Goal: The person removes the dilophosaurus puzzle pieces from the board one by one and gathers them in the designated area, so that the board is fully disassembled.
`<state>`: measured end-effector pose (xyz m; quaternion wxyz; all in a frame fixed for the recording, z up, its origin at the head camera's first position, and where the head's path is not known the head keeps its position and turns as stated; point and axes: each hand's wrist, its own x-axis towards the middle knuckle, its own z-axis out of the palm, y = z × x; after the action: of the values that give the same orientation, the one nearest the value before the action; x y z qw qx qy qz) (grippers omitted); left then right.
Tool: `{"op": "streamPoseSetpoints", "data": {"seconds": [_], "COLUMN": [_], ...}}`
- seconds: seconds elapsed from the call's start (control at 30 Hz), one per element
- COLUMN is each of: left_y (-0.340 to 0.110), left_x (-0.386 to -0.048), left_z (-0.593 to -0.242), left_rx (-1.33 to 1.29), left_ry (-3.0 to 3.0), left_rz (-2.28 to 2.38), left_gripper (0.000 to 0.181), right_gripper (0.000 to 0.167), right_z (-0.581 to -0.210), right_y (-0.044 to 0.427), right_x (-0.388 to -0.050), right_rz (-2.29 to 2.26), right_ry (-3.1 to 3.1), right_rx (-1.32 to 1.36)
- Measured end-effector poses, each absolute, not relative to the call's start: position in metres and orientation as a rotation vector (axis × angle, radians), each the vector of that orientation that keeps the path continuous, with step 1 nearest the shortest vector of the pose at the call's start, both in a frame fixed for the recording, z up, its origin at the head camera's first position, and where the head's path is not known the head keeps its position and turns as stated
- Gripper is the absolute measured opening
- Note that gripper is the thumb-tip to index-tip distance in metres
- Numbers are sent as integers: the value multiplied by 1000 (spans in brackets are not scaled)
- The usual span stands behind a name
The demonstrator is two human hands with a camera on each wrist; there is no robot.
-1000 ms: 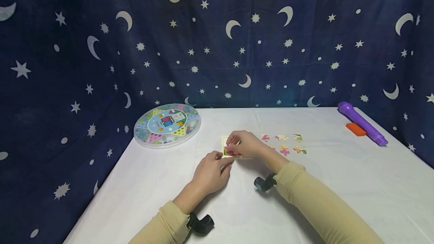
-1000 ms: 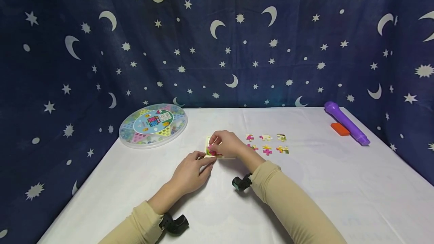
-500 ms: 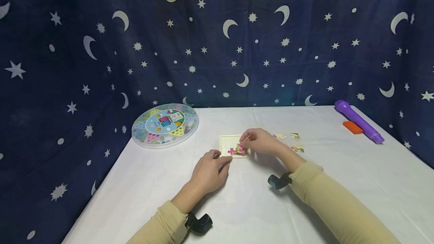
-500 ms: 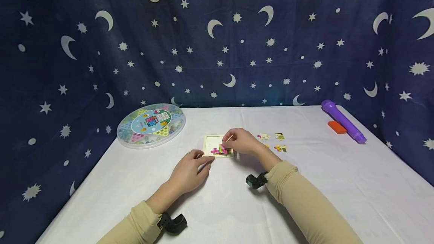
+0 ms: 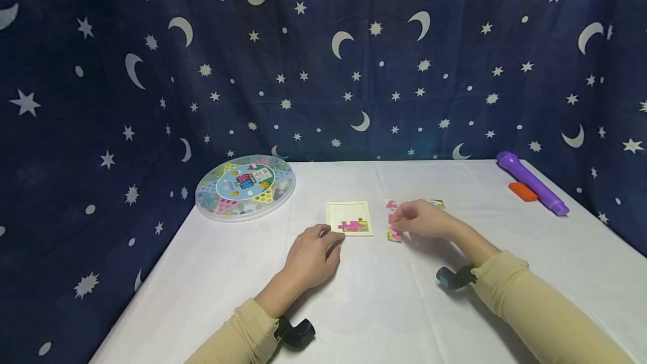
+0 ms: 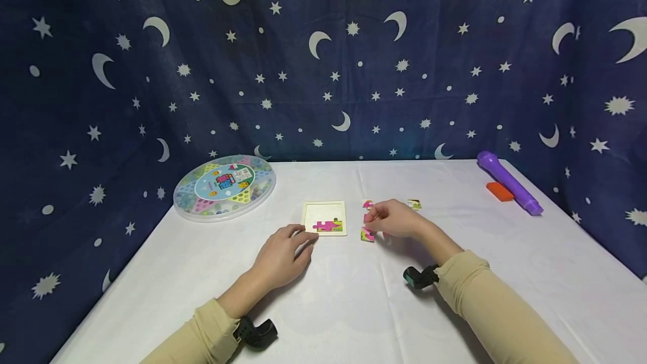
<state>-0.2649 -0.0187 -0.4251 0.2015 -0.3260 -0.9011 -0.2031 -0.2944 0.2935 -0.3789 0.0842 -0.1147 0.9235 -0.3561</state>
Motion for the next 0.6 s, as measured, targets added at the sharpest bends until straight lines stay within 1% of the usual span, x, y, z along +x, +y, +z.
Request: {"op": "streamPoseSetpoints", "data": {"seconds": [0.17, 0.3, 0.4, 0.5, 0.6], "left_y": [-20, -20, -19, -18, -17], "left_x": [-265, -266, -266, -266, -265], "left_z": [-425, -426, -426, -425, -424], "left_rx": [-899, -900, -901, -902, -906], "left_ry": [-2537, -2537, -2537, -2540, -2548], "left_rz": [-564, -558, -547, -537, -525], "left_gripper": [27, 27, 27, 27, 28], "right_gripper": [14, 11, 8, 5, 5], "right_z": [-375, -372, -371, -371, -372], "right_y": [295, 287, 278, 265, 251], "right_x": [-292, -294, -298, -301, -303], "right_rz": [-951, -883, -862, -859, -858], "right_ry": [2841, 2918, 2949, 2955, 2941], "right_rx": [-402, -373, -335, -364, -376]}}
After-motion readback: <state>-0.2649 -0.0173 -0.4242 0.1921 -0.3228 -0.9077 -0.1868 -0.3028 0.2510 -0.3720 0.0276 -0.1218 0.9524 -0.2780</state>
